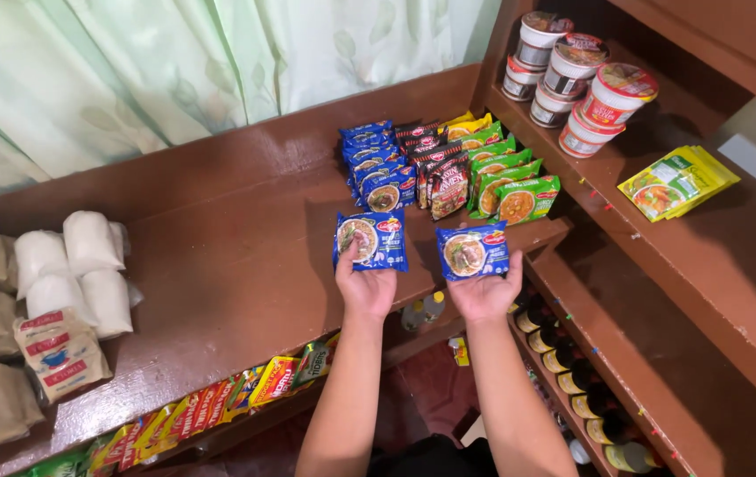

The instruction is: Stocking and organizing various noodle and snack packs on grocery shelves.

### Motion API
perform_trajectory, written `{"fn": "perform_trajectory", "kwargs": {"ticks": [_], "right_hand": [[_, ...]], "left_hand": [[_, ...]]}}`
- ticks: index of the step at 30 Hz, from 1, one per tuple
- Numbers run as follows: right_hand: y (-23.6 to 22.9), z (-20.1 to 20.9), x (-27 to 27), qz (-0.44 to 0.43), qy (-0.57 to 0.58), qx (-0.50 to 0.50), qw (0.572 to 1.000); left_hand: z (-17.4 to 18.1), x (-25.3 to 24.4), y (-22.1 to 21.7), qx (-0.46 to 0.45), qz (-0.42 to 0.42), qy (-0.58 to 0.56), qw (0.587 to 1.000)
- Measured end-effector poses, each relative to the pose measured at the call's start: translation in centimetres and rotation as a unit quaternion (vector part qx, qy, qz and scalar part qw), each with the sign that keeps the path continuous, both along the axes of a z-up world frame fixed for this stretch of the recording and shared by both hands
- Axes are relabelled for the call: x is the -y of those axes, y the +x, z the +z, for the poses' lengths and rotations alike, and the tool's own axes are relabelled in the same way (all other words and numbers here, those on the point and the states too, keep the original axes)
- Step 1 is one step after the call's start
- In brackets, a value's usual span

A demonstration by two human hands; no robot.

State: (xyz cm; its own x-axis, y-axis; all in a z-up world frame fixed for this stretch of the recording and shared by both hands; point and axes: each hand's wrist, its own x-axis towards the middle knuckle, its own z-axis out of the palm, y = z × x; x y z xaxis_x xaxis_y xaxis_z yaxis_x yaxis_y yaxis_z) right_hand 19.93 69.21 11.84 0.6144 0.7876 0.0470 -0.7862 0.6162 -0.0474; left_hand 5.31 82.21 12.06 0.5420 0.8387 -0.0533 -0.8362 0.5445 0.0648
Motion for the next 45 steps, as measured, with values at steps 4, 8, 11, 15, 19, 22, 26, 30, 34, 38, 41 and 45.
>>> {"fn": "perform_trajectory", "kwargs": {"ticks": [4,8,11,15,19,22,26,30,34,38,41,45], "right_hand": [[-0.5,1.4,0.4,-0.032,-0.038,0.017,0.999],[-1.3,1.6,0.8,-0.061,-0.009,0.002,0.998],[-2.7,2.2,1.8,-0.077,-0.024,0.016,0.997],[-3.5,0.8,4.0,-0.096,-0.036,0.044,0.994],[-4.5,-0.1,7.1,-0.154,-0.058,0.036,0.986],[-5.2,0.3,9.3,-0.197,-0.072,0.049,0.976],[-5.5,0.5,11.6,-0.223,-0.048,0.035,0.973],[-5.2,1.6,14.1,-0.275,-0.036,0.041,0.960],[-4.7,2.4,17.8,-0.305,-0.035,0.011,0.952],[-6.3,2.1,23.7,-0.352,-0.057,0.006,0.934],[-6.7,2.0,27.9,-0.380,-0.043,0.007,0.924],[-7.8,1.6,33.0,-0.402,-0.002,0.038,0.915]], "left_hand": [[0.4,0.4,-0.2,0.007,-0.026,0.007,1.000],[0.5,0.9,-0.3,0.019,-0.066,0.014,0.998],[1.2,2.0,-0.7,0.009,-0.101,0.016,0.995],[2.9,3.7,-0.9,0.020,-0.155,0.030,0.987],[1.7,5.6,-0.1,0.020,-0.178,-0.001,0.984],[1.9,7.4,0.6,0.031,-0.215,-0.037,0.975],[1.9,9.7,1.8,0.035,-0.264,-0.049,0.963],[1.6,12.2,3.6,0.044,-0.284,-0.011,0.958],[1.7,14.9,5.3,0.030,-0.306,-0.043,0.951],[1.3,19.5,5.4,0.020,-0.359,-0.054,0.931],[1.0,22.8,5.7,0.026,-0.385,-0.043,0.921],[1.7,26.9,5.0,0.029,-0.425,-0.027,0.904]]}}
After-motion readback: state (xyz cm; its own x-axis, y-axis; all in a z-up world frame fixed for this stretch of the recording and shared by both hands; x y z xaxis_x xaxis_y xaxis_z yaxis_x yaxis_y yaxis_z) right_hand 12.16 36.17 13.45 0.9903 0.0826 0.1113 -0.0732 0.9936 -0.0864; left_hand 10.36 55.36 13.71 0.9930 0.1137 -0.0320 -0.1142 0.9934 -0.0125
